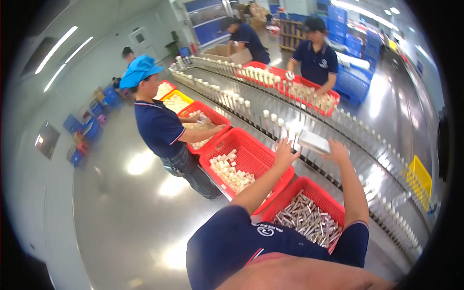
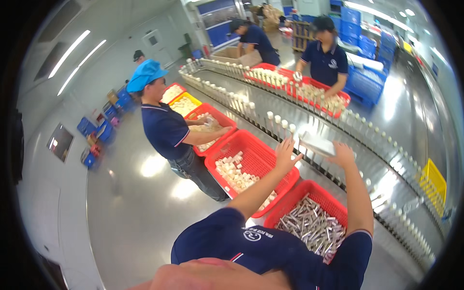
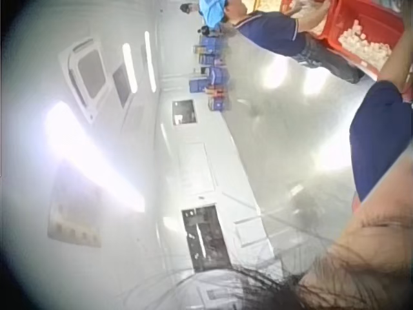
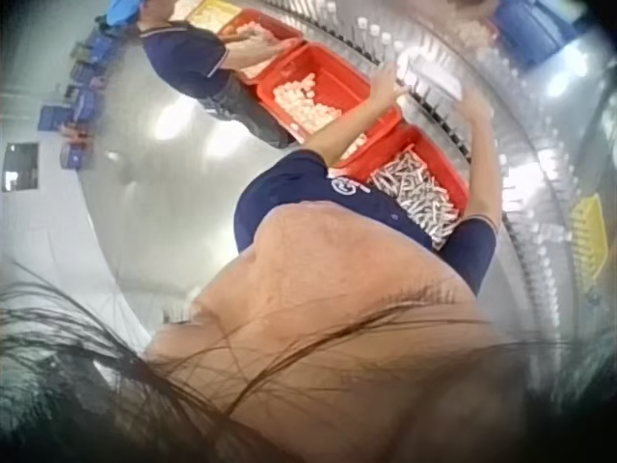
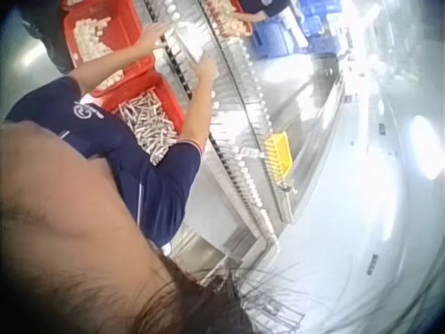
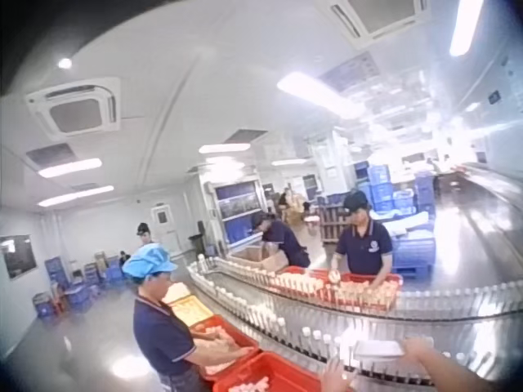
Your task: The person assembles components by picking up white caps and metal tubes from red baskets and fitting them onto the ends of rods on a conveyor belt. The person also handles a white rectangular object, moving it along the conveyor surface.
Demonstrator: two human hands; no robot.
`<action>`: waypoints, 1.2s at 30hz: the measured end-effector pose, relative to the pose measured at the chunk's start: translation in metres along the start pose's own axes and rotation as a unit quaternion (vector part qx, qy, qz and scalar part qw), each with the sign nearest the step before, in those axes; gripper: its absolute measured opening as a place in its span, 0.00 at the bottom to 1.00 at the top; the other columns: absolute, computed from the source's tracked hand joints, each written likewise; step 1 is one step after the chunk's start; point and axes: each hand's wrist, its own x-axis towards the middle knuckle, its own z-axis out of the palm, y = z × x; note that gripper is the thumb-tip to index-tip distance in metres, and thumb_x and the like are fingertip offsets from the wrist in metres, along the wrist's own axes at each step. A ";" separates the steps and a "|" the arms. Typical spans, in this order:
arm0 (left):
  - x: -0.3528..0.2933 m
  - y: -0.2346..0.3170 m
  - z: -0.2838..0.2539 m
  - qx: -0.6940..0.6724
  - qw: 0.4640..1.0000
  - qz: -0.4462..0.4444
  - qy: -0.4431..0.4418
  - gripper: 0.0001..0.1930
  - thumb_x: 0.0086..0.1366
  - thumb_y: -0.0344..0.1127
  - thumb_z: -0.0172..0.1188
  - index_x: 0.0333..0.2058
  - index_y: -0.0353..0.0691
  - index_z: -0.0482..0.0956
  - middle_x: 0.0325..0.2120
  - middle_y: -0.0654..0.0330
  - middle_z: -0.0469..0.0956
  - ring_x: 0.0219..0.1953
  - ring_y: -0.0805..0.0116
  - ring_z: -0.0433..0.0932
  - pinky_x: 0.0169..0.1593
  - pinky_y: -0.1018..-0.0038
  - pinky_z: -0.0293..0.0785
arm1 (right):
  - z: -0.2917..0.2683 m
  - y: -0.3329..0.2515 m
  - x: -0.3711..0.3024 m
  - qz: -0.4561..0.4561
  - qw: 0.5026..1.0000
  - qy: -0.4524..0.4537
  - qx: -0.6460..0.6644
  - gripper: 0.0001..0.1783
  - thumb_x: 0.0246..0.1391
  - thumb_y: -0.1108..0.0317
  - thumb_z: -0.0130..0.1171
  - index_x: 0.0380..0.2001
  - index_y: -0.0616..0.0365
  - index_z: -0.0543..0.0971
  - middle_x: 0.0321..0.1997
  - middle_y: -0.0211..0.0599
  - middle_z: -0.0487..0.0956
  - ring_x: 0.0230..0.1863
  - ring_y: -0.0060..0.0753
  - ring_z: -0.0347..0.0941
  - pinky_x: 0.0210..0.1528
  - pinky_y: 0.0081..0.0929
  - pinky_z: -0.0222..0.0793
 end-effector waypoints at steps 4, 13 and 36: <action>-0.089 -0.099 -0.026 -0.002 0.993 0.120 -0.014 0.13 0.56 0.34 0.57 0.40 0.38 0.75 0.44 0.48 0.72 0.47 0.49 0.71 0.49 0.56 0.66 | -0.029 -0.027 0.013 -0.042 0.995 0.089 0.006 0.50 0.29 0.44 0.71 0.58 0.49 0.67 0.54 0.42 0.73 0.59 0.46 0.65 0.59 0.50 0.57; -0.256 -0.054 -0.077 0.005 0.995 -0.097 -0.005 0.12 0.47 0.31 0.58 0.33 0.39 0.73 0.35 0.52 0.71 0.43 0.49 0.69 0.50 0.57 0.62 | -0.016 0.004 -0.009 0.013 0.996 0.083 -0.008 0.51 0.30 0.49 0.71 0.62 0.48 0.65 0.56 0.46 0.70 0.59 0.49 0.63 0.60 0.51 0.56; -0.224 -0.119 -0.041 -0.332 0.810 -0.451 0.175 0.38 0.52 0.20 0.53 0.62 0.40 0.51 0.54 0.54 0.64 0.56 0.61 0.66 0.58 0.69 0.66 | -0.010 0.076 -0.061 0.039 0.991 0.128 -0.016 0.51 0.28 0.44 0.71 0.60 0.47 0.68 0.49 0.44 0.74 0.53 0.49 0.68 0.54 0.48 0.61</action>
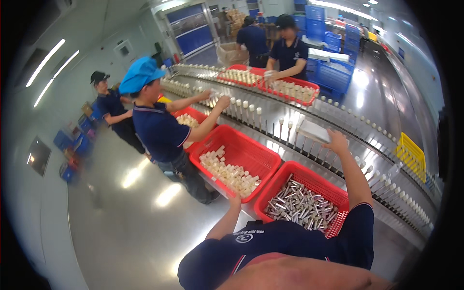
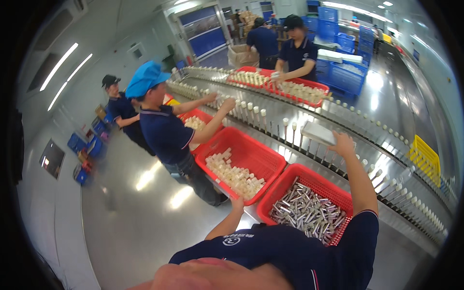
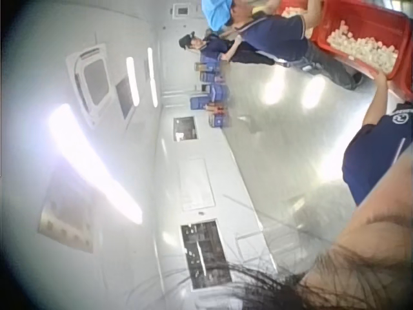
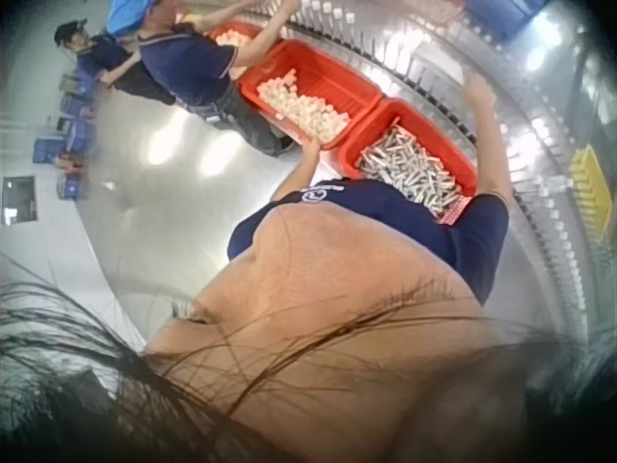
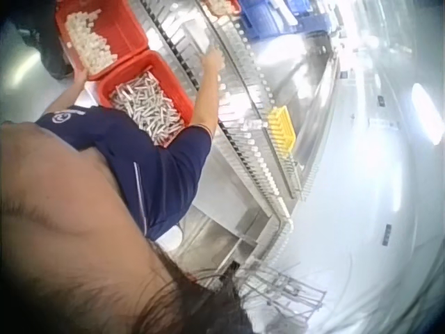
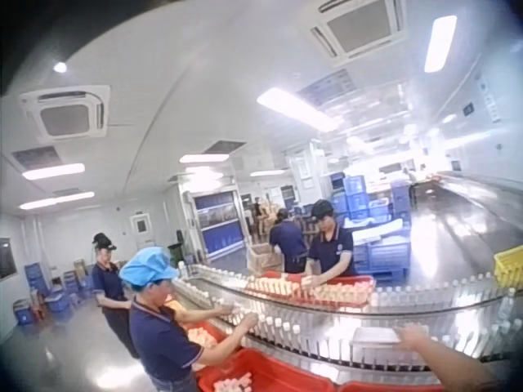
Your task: The person assembles components by picking up white caps and metal tubes from red baskets and fitting them onto the ends of rods on a conveyor belt. The person also handles a white rectangular object, moving it along the conveyor surface.
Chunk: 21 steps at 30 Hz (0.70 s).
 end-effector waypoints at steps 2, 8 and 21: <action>-0.002 0.001 0.001 -0.003 1.000 0.012 -0.012 0.38 0.51 0.19 0.53 0.62 0.39 0.51 0.54 0.54 0.64 0.56 0.61 0.66 0.58 0.69 0.65 | -0.011 0.008 -0.002 0.000 1.000 0.007 -0.001 0.51 0.27 0.44 0.71 0.59 0.47 0.68 0.50 0.43 0.74 0.54 0.48 0.68 0.54 0.48 0.61; 0.009 -0.025 -0.007 0.007 0.998 0.068 -0.016 0.38 0.53 0.23 0.56 0.62 0.35 0.51 0.55 0.50 0.62 0.55 0.60 0.67 0.58 0.69 0.65 | -0.025 0.029 -0.021 -0.007 0.999 0.045 0.016 0.50 0.27 0.43 0.70 0.59 0.45 0.68 0.50 0.43 0.74 0.55 0.46 0.67 0.54 0.47 0.60; 0.006 -0.030 -0.015 -0.040 0.990 0.105 -0.087 0.37 0.51 0.17 0.51 0.62 0.38 0.53 0.57 0.52 0.62 0.57 0.60 0.66 0.57 0.68 0.66 | -0.015 0.064 -0.040 -0.012 0.998 0.034 0.048 0.50 0.32 0.43 0.69 0.61 0.47 0.65 0.48 0.45 0.74 0.54 0.49 0.67 0.56 0.47 0.59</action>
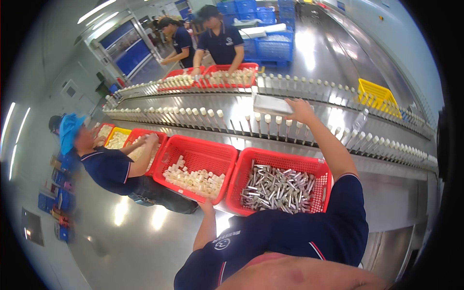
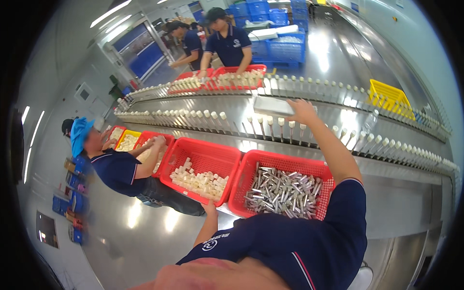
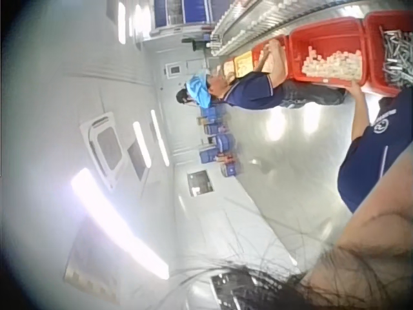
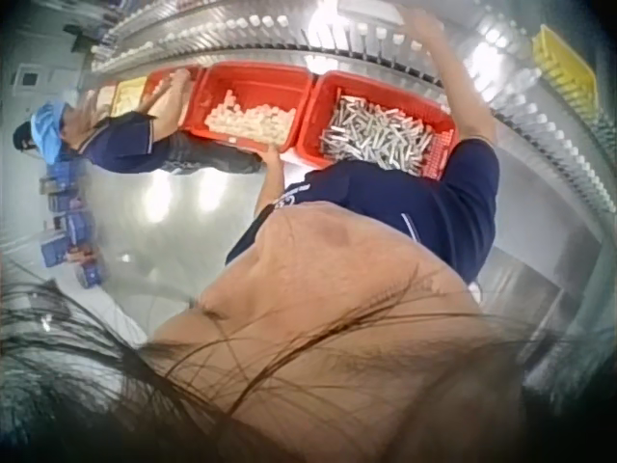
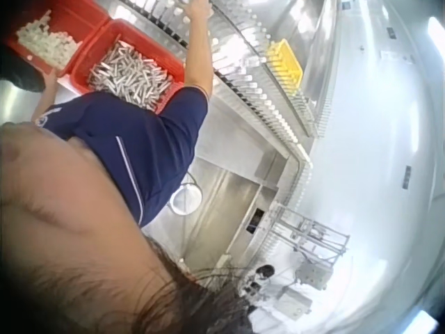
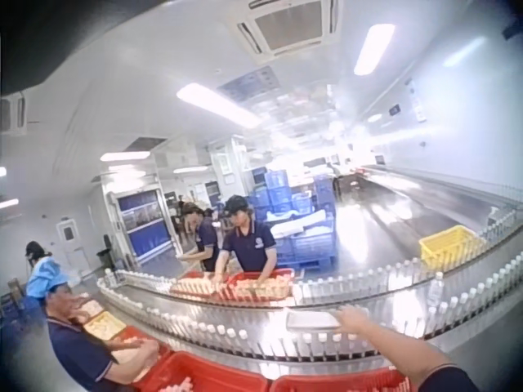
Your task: The person assembles components by picking up white caps and metal tubes from red baskets and fitting them onto the ends of rods on a conveyor belt. The person also handles a white rectangular object, moving it along the conveyor surface.
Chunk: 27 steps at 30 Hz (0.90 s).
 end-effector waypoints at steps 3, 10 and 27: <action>-0.005 0.006 -0.007 0.000 1.000 -0.025 0.000 0.37 0.52 0.17 0.51 0.62 0.38 0.53 0.57 0.52 0.62 0.56 0.59 0.67 0.58 0.68 0.67 | 0.016 -0.002 -0.018 0.030 0.999 0.001 0.018 0.50 0.33 0.43 0.69 0.61 0.47 0.65 0.48 0.45 0.74 0.54 0.48 0.67 0.56 0.46 0.59; -0.015 0.022 -0.013 -0.012 0.999 -0.041 -0.010 0.35 0.52 0.15 0.52 0.60 0.36 0.55 0.57 0.51 0.64 0.56 0.59 0.68 0.57 0.66 0.68 | 0.005 0.005 -0.021 0.010 1.000 -0.020 -0.009 0.46 0.36 0.42 0.66 0.60 0.44 0.66 0.51 0.42 0.73 0.57 0.45 0.66 0.56 0.46 0.59; -0.001 0.016 -0.060 0.027 0.996 -0.066 -0.059 0.36 0.54 0.16 0.53 0.62 0.39 0.53 0.56 0.52 0.65 0.56 0.58 0.69 0.55 0.64 0.71 | 0.032 -0.020 -0.039 0.013 0.999 0.004 0.033 0.47 0.34 0.43 0.68 0.60 0.44 0.66 0.52 0.45 0.73 0.56 0.47 0.65 0.58 0.45 0.58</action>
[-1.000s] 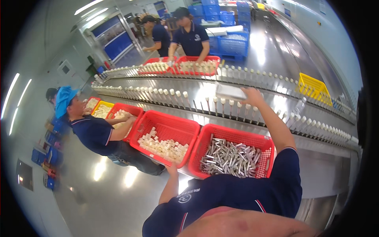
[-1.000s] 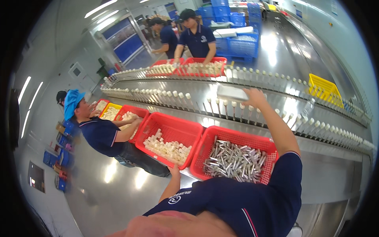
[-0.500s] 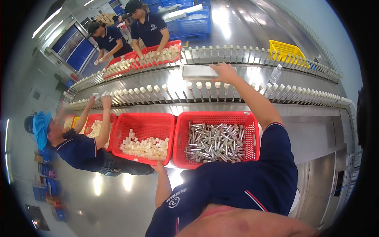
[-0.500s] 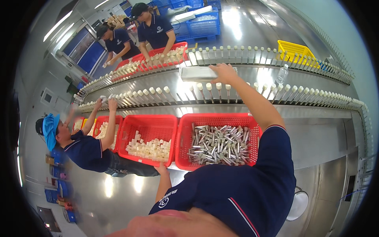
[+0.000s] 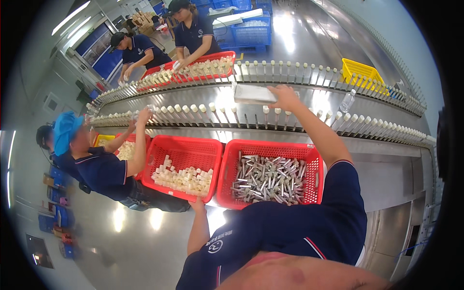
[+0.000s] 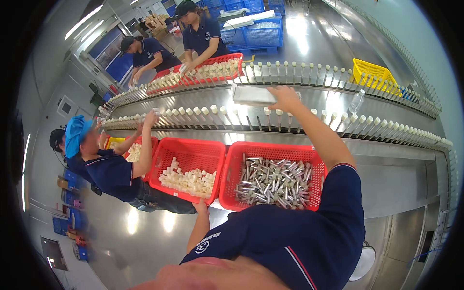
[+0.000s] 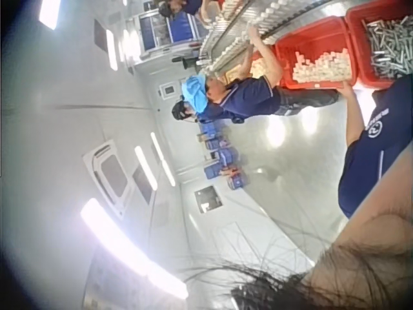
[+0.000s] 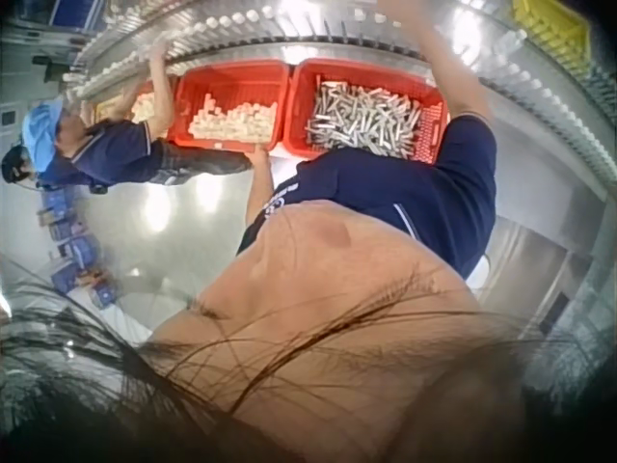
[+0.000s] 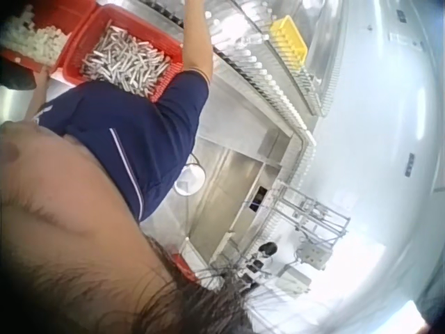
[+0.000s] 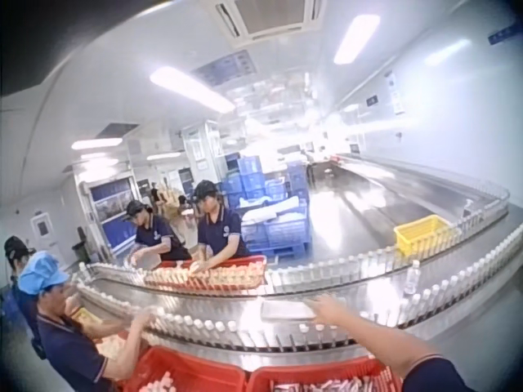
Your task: The person assembles components by picking up white caps and metal tubes from red baskets and fitting them onto the ends of rods on a conveyor belt. The person also handles a white rectangular object, moving it along the conveyor surface.
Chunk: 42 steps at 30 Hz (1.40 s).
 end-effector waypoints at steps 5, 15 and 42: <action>0.005 -0.004 -0.001 0.009 0.999 0.037 0.009 0.36 0.53 0.16 0.54 0.61 0.38 0.54 0.56 0.51 0.64 0.55 0.58 0.69 0.55 0.65 0.71 | 0.012 -0.003 -0.001 0.019 0.997 -0.078 -0.005 0.46 0.33 0.43 0.68 0.59 0.44 0.68 0.50 0.45 0.73 0.55 0.47 0.66 0.56 0.45 0.59; -0.007 0.013 0.010 -0.011 1.000 0.002 0.007 0.38 0.53 0.16 0.54 0.62 0.38 0.51 0.57 0.51 0.64 0.55 0.59 0.69 0.55 0.66 0.70 | 0.015 -0.026 0.017 -0.014 1.000 -0.005 -0.019 0.47 0.34 0.41 0.68 0.60 0.41 0.67 0.49 0.41 0.74 0.56 0.43 0.66 0.56 0.43 0.59; -0.002 0.018 0.016 0.041 0.993 -0.055 0.096 0.36 0.55 0.19 0.57 0.60 0.33 0.50 0.58 0.48 0.62 0.57 0.57 0.67 0.58 0.66 0.68 | 0.013 0.003 0.018 -0.016 0.998 -0.054 -0.036 0.46 0.31 0.46 0.70 0.58 0.45 0.70 0.52 0.40 0.71 0.54 0.45 0.67 0.55 0.49 0.58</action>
